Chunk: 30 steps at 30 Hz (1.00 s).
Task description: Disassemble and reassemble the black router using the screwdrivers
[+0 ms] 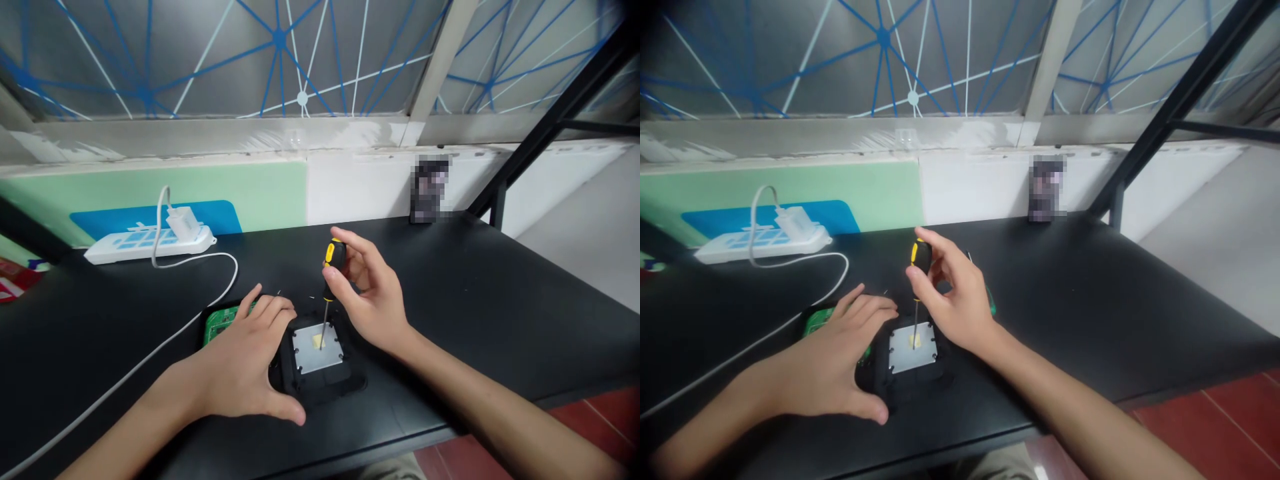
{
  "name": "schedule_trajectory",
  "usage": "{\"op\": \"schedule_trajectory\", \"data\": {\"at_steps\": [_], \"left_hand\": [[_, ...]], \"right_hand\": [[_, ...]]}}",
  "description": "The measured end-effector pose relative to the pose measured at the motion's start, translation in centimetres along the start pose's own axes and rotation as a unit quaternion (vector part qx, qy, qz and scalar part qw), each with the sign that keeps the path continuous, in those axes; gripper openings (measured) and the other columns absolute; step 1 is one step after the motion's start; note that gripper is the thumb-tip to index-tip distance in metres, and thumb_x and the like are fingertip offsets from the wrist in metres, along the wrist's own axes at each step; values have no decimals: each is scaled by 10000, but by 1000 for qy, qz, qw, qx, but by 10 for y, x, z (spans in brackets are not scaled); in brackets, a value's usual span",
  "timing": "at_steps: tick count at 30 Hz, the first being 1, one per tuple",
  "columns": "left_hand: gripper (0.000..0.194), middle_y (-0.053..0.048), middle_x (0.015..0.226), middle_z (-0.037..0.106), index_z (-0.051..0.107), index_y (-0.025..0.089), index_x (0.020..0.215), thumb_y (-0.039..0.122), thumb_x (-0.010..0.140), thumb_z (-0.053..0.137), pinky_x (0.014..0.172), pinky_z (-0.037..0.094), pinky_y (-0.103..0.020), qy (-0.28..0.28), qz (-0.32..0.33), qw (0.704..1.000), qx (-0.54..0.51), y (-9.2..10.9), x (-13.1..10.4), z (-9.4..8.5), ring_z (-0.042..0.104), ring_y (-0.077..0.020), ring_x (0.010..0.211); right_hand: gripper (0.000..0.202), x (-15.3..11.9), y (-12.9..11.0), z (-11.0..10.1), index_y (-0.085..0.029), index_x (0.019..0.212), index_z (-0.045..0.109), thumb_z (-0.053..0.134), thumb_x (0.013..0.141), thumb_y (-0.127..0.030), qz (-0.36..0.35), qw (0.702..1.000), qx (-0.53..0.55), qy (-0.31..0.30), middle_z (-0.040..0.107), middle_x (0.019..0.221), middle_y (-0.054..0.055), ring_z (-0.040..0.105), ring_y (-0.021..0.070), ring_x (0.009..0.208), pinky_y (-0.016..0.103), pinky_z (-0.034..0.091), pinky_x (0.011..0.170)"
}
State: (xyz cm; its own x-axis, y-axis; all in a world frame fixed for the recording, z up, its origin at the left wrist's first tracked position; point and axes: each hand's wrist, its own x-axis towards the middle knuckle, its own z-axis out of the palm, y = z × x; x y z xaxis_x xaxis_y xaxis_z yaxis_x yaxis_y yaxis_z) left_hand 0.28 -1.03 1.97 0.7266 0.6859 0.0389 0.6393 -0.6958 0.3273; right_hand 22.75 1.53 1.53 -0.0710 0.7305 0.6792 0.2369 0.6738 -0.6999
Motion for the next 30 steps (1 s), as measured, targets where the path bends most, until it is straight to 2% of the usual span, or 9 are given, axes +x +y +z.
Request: {"op": "schedule_trajectory", "data": {"at_steps": [5, 11, 15, 21, 26, 30], "left_hand": [[929, -189, 1342, 587, 551, 164, 1304, 781, 642, 761, 1230, 78, -725, -14, -8, 1000, -11, 1, 1, -1, 524, -452, 1331], [924, -176, 1335, 591, 545, 179, 1308, 780, 639, 756, 1229, 86, -727, -4, -5, 1000, -21, 0, 2, -1, 525, -451, 1330], [941, -178, 1325, 588, 554, 172, 1291, 793, 616, 766, 1226, 102, -728, -1, -6, 1000, -24, -1, 2, 0, 523, -460, 1326], [932, -182, 1328, 584, 539, 176, 1297, 781, 627, 771, 1230, 100, -725, -4, -1, 999, -34, -2, 3, -1, 511, -466, 1345], [994, -242, 1408, 535, 511, 134, 1352, 765, 633, 783, 1219, 118, -750, -38, -14, 998, -39, -2, 1, -1, 428, -500, 1415], [1006, -239, 1458, 515, 489, 158, 1412, 741, 650, 792, 1219, 168, -743, -26, -12, 999, -40, -4, -3, 1, 388, -506, 1449]], "right_hand": [[432, 10, 2, -13, -243, 1390, 592, 586, 958, -259, 27, 990, -119, -74, 534, 782, -24, 516, 126, 657, 311, 502, 647], [456, 17, 10, -22, -225, 1403, 613, 547, 958, -302, 62, 944, -277, -165, 585, 815, 21, 547, 180, 751, 357, 502, 746], [487, 19, 19, -25, -169, 1420, 606, 516, 962, -309, 48, 921, -337, -187, 641, 848, 66, 544, 231, 837, 410, 509, 829], [496, 19, 26, -26, -142, 1422, 606, 511, 960, -297, 43, 898, -381, -215, 696, 909, 94, 542, 257, 890, 439, 514, 913], [490, 19, 30, -25, -107, 1404, 616, 520, 954, -275, 47, 884, -407, -225, 726, 971, 125, 550, 282, 922, 467, 516, 931], [486, 19, 31, -26, -102, 1403, 615, 519, 959, -272, 50, 872, -427, -233, 731, 992, 140, 558, 299, 952, 486, 511, 940]]}}
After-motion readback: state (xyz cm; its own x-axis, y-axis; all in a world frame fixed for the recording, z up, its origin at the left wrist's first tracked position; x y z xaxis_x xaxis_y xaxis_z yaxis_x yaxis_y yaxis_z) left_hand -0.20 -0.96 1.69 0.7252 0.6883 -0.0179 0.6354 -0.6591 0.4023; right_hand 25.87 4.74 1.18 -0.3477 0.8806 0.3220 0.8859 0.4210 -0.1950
